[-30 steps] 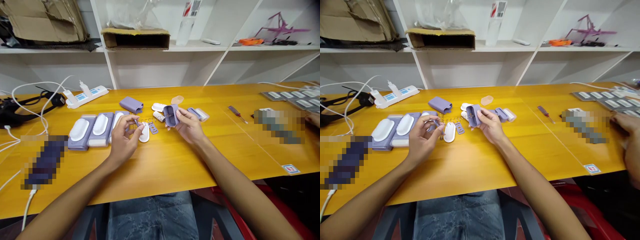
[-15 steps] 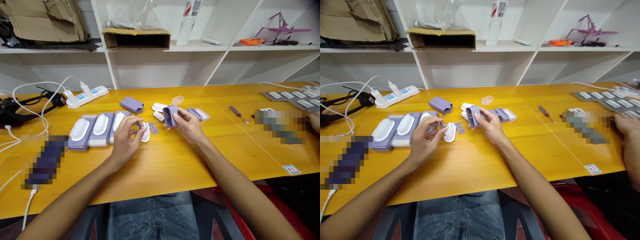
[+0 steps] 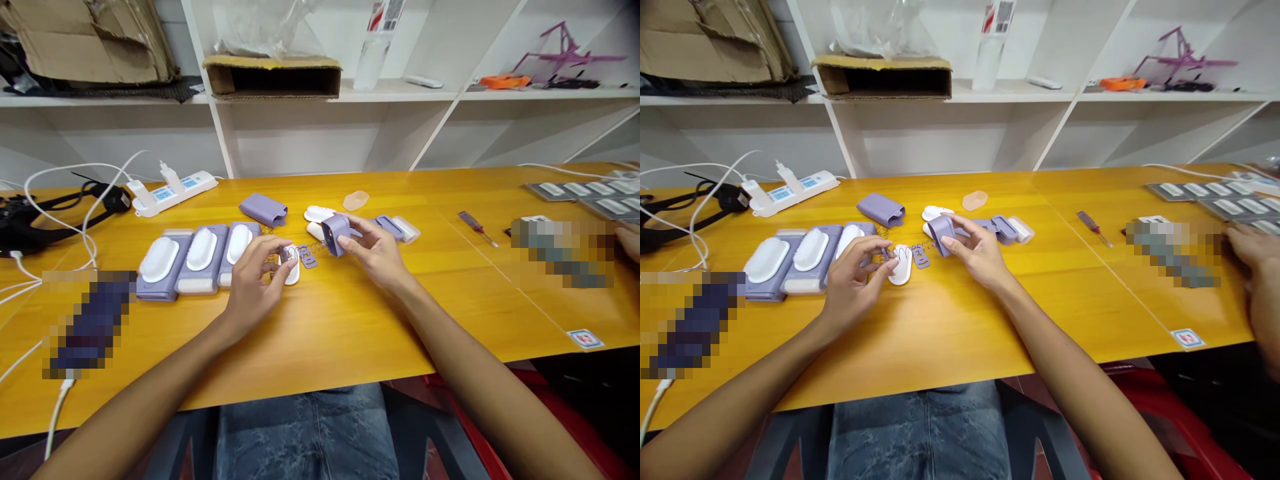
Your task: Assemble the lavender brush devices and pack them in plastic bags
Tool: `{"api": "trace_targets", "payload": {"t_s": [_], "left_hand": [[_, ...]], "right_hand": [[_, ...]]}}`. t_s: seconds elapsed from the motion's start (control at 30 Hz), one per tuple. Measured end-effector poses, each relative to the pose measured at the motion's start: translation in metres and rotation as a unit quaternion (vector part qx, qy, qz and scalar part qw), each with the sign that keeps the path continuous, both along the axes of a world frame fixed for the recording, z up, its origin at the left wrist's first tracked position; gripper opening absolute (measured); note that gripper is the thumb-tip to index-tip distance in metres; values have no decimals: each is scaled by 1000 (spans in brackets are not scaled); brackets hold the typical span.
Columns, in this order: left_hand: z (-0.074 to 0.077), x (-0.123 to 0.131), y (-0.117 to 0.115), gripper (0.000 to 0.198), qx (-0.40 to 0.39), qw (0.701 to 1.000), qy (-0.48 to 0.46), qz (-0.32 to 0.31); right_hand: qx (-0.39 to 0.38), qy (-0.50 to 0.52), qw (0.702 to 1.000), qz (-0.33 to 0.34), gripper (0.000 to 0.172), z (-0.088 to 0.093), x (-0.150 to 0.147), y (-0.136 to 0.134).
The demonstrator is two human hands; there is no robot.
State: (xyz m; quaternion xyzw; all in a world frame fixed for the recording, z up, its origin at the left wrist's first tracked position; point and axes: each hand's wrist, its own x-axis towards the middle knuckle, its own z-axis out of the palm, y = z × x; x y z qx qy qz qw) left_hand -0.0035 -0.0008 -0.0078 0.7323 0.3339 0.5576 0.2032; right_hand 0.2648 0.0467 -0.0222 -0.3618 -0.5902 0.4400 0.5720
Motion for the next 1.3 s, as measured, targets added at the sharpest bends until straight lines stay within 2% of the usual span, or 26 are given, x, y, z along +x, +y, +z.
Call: {"api": "trace_targets", "payload": {"t_s": [0.13, 0.37, 0.77, 1.13, 1.3], "left_hand": [[0, -1, 1, 28, 1, 1000, 3, 4], [-1, -1, 2, 25, -16, 1000, 2, 7], [-10, -4, 7, 34, -102, 994, -29, -18], [-8, -4, 14, 46, -227, 966, -116, -40], [-12, -2, 12, 51, -245, 961, -113, -61]], "right_hand": [[-33, 48, 998, 30, 55, 0, -3, -2], [-88, 110, 986, 91, 57, 17, -8, -14], [-131, 111, 971, 167, 49, 17, -7, -17], [-134, 113, 977, 118, 45, 23, -5, -16], [-146, 119, 979, 82, 37, 24, -3, -12]]}}
